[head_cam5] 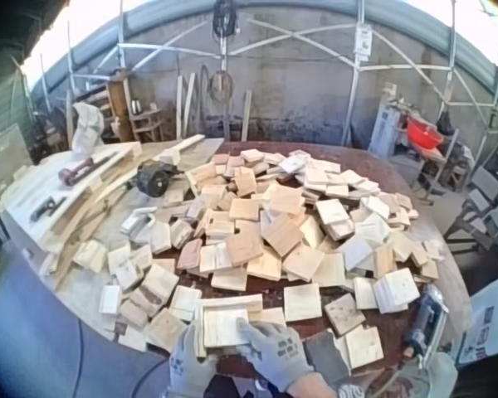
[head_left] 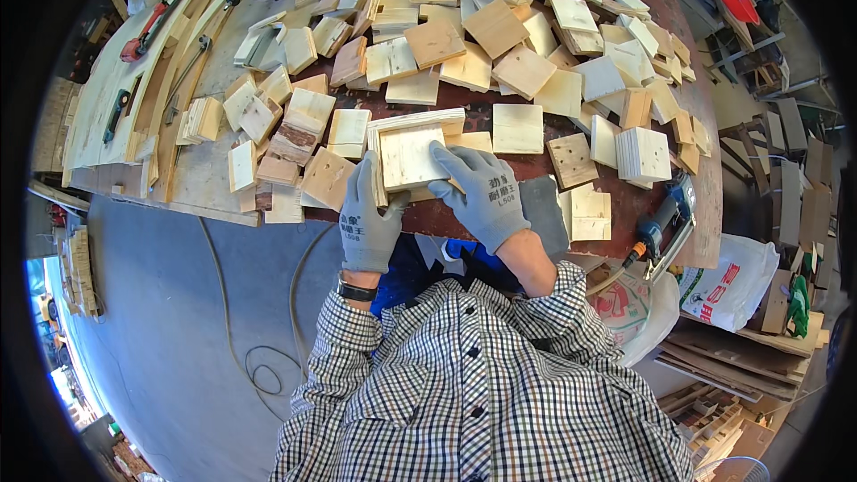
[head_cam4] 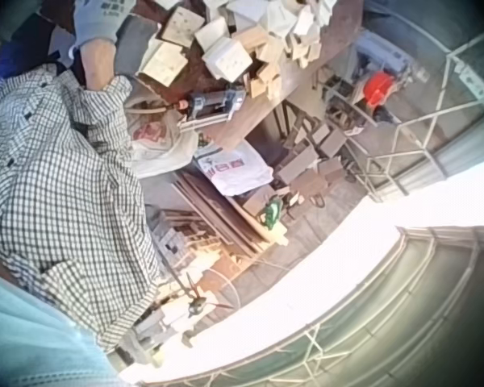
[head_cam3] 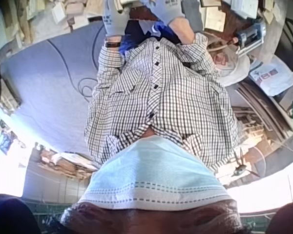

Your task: The person assembles small wooden boxes by joining pre-cut wooden pieces with a nail gun and then smoothing the edges with sandpaper. The person handles multiple boxes one at a time, stacking completed units on the workbench.

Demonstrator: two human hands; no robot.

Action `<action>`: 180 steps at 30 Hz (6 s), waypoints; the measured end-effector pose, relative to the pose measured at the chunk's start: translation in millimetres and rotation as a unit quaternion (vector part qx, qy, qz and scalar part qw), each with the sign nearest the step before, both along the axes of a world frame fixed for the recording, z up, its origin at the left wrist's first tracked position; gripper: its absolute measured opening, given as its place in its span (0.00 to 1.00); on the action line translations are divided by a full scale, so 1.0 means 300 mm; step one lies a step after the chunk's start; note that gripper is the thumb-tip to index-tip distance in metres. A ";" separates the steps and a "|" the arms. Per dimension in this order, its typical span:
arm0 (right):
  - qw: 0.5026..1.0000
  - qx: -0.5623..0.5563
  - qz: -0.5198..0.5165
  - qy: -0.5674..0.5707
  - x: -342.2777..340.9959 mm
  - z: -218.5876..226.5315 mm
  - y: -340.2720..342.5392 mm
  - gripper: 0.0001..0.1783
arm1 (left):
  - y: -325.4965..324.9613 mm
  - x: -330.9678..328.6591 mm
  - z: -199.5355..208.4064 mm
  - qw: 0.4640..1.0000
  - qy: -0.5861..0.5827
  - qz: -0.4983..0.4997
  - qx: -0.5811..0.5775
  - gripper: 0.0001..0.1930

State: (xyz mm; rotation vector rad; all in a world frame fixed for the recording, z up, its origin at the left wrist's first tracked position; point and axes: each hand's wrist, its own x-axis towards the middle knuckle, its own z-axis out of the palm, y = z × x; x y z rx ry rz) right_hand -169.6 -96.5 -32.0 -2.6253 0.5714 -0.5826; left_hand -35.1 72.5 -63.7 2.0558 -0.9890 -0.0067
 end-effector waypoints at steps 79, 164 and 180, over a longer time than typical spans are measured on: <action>0.996 0.020 -0.047 0.077 0.012 -0.089 0.031 0.45 | -0.021 0.020 0.086 0.992 -0.089 -0.052 0.075 0.27; 0.798 0.459 -0.114 -0.372 -0.657 0.729 -0.045 0.14 | -0.075 -0.016 0.028 0.996 -0.089 0.018 0.021 0.26; 0.826 0.525 -0.013 0.204 0.050 0.525 -0.217 0.21 | -0.086 -0.018 0.015 0.993 -0.111 0.042 -0.022 0.24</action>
